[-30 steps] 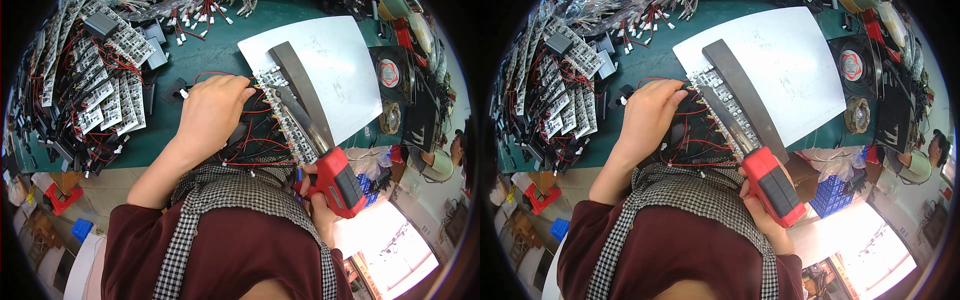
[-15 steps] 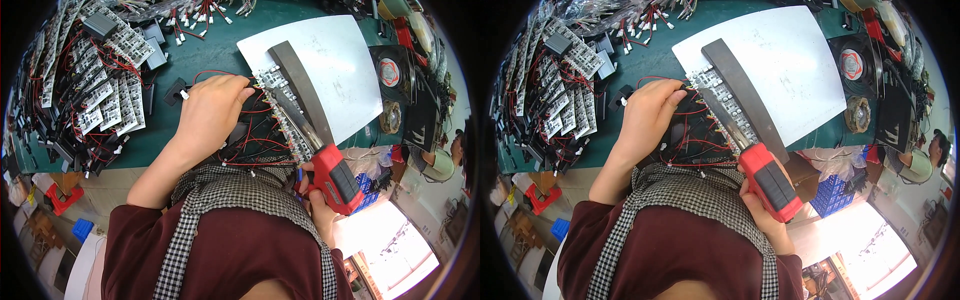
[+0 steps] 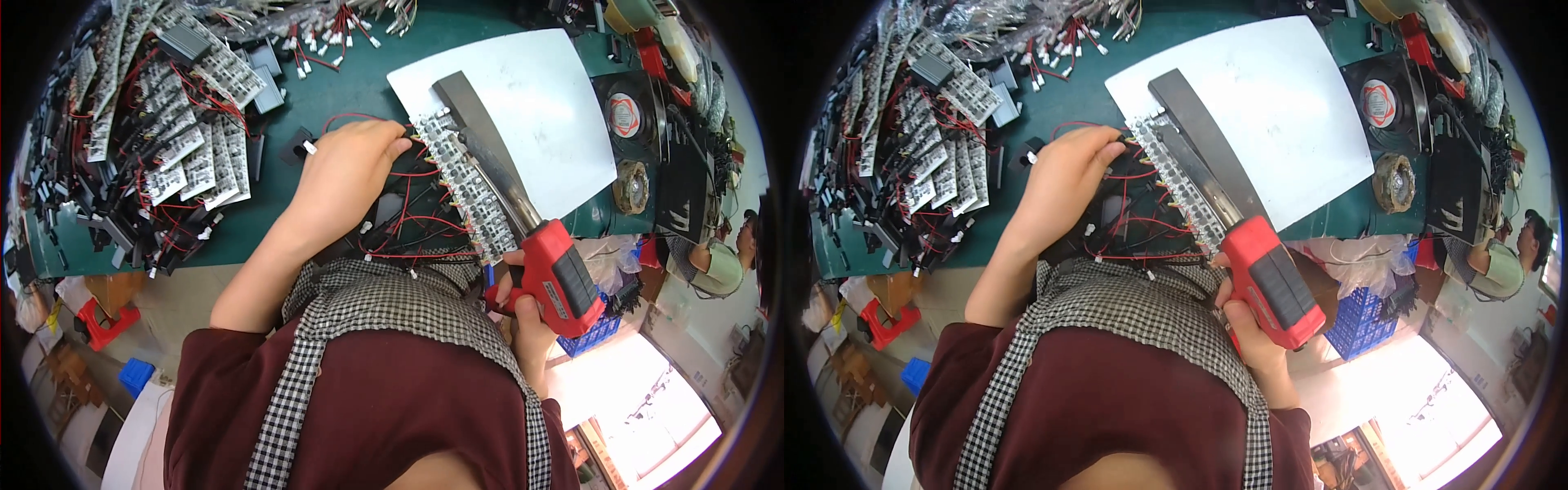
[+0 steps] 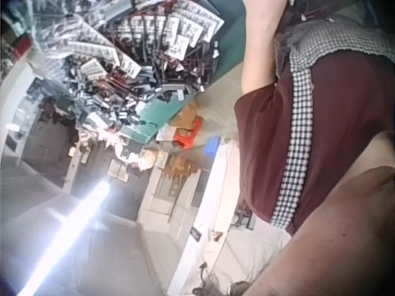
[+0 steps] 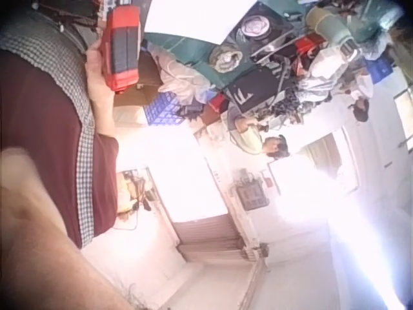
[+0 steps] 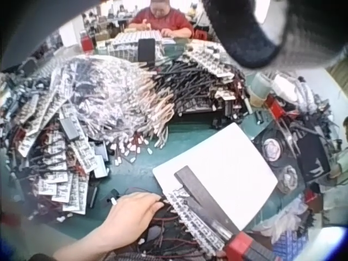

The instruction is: The person solders wires to electronic circuit boards and LED modules, connecting components at a factory assembly line. This is done using a soldering iron.

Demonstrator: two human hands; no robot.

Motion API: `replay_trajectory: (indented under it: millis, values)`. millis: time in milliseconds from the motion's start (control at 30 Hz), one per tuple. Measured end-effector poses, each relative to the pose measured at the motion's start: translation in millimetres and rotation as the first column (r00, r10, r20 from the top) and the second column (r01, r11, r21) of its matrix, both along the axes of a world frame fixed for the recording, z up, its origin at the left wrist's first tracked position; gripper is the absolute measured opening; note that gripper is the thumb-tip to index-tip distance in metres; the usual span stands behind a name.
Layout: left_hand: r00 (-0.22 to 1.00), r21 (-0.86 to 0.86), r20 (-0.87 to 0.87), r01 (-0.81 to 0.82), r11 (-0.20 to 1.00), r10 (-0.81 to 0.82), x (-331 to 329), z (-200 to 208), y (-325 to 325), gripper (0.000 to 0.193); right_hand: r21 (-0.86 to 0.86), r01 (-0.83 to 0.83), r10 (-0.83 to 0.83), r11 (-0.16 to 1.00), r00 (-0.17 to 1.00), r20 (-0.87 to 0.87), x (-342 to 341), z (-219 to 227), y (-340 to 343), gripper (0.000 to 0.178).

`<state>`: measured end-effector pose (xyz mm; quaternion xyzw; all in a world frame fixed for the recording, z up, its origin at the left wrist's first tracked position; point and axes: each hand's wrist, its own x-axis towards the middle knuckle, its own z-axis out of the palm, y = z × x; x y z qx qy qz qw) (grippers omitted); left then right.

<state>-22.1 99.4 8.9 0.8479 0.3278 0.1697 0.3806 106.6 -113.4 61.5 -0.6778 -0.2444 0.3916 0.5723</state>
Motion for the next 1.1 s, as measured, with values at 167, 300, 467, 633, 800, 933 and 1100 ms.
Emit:
replay_trajectory:
  millis: [167, 300, 467, 633, 800, 933, 1100]
  values:
    - [1.000, -0.029, 0.016, 0.010, 1.000, -0.009, -1, 0, 4, 0.014, -0.006, 0.008, -0.008, 1.000, 0.999, 0.033, 0, 0, 1, 0.061]
    - [0.998, -0.019, 0.039, 0.042, 0.999, -0.041, -2, 2, 7, 0.014, -0.064, -0.082, 0.082, 0.995, 0.997, -0.007, 3, -3, 0, 0.061]
    - [0.998, -0.013, 0.037, 0.048, 0.999, -0.048, -1, 1, 8, 0.014, -0.051, -0.115, 0.115, 0.992, 0.993, 0.011, 4, -5, 5, 0.059]
    - [0.996, 0.046, 0.069, 0.059, 0.997, -0.062, -2, -1, 9, 0.015, -0.070, -0.100, 0.098, 0.993, 0.995, -0.034, 4, -4, 3, 0.059]
    - [0.992, 0.127, 0.036, 0.118, 0.985, -0.123, -2, 0, 14, 0.016, -0.009, -0.038, 0.038, 0.999, 0.999, -0.015, 2, -3, -3, 0.058]
    - [0.989, 0.074, 0.064, 0.125, 0.989, -0.130, -3, -1, 17, 0.016, 0.002, -0.053, 0.053, 0.999, 0.998, -0.017, 3, -7, -4, 0.057]
    - [0.987, 0.111, 0.062, 0.141, 0.984, -0.148, -3, 0, 17, 0.017, -0.043, -0.083, 0.082, 0.996, 0.996, -0.034, 4, -9, -2, 0.060]
